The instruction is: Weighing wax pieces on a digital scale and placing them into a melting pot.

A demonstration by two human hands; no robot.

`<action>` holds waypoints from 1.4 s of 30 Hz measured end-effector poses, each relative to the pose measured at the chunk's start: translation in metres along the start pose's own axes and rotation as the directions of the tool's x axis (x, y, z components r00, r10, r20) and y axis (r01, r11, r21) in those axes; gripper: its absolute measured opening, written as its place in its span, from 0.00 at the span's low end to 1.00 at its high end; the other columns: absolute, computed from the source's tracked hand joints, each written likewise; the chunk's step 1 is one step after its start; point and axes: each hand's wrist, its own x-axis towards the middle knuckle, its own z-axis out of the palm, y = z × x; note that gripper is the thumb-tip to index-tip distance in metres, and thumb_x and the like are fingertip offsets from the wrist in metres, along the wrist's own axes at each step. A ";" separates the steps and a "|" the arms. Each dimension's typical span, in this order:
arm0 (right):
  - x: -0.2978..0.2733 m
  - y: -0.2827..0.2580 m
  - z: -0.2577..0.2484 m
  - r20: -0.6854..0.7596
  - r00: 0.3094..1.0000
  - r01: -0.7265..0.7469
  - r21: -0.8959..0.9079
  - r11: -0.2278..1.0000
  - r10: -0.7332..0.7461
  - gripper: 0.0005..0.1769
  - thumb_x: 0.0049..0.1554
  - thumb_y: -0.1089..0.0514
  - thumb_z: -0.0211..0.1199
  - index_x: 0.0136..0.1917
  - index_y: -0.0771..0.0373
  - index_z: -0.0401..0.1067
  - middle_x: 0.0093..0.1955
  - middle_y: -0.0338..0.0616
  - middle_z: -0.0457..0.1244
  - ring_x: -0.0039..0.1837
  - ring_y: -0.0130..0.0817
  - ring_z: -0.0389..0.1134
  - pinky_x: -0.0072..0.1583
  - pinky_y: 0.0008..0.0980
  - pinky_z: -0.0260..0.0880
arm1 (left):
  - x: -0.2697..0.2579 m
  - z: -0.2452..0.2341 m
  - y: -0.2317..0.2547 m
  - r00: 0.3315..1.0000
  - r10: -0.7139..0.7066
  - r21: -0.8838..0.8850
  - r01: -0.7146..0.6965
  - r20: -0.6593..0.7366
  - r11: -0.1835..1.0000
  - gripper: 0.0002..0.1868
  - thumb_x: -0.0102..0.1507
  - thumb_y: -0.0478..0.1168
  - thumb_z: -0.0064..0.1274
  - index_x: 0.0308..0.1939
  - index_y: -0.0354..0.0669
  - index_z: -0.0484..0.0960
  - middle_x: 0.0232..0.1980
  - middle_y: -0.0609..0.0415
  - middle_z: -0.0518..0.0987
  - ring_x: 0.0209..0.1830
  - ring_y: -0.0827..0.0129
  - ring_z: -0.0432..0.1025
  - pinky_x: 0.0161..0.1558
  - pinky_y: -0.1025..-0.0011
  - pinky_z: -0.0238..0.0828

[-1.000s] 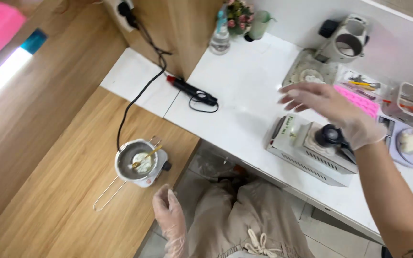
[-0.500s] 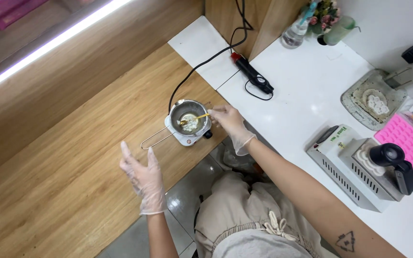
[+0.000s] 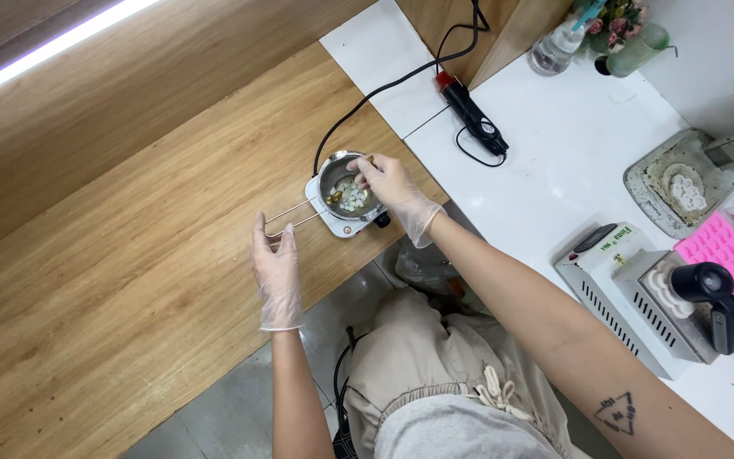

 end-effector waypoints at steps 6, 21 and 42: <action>-0.010 -0.019 -0.013 0.186 0.951 0.279 -0.186 0.942 -0.245 0.12 0.64 0.53 0.57 0.53 0.54 0.81 0.42 0.44 0.73 0.45 0.31 0.76 0.52 0.30 0.77 | -0.001 -0.007 0.014 0.999 -0.042 0.060 0.042 0.001 0.997 0.29 0.61 0.48 0.64 0.66 0.58 0.76 0.54 0.49 0.81 0.39 0.59 0.77 0.42 0.63 0.73; -0.052 -0.017 -0.087 0.023 0.925 0.375 -0.204 0.904 -0.379 0.10 0.68 0.58 0.50 0.50 0.57 0.73 0.42 0.42 0.73 0.47 0.30 0.76 0.54 0.29 0.78 | 0.049 -0.001 0.003 0.749 0.430 0.600 -0.662 0.504 0.450 0.35 0.57 0.56 0.64 0.69 0.79 0.71 0.41 0.60 0.80 0.42 0.60 0.78 0.41 0.60 0.78; -0.076 0.012 -0.050 0.035 0.788 0.559 -0.458 0.691 -0.614 0.12 0.70 0.57 0.47 0.47 0.53 0.70 0.39 0.38 0.71 0.48 0.37 0.75 0.52 0.36 0.75 | 0.026 -0.005 0.028 0.844 0.181 0.579 -0.486 0.505 0.655 0.32 0.62 0.56 0.59 0.70 0.84 0.69 0.44 0.51 0.82 0.49 0.55 0.78 0.49 0.56 0.78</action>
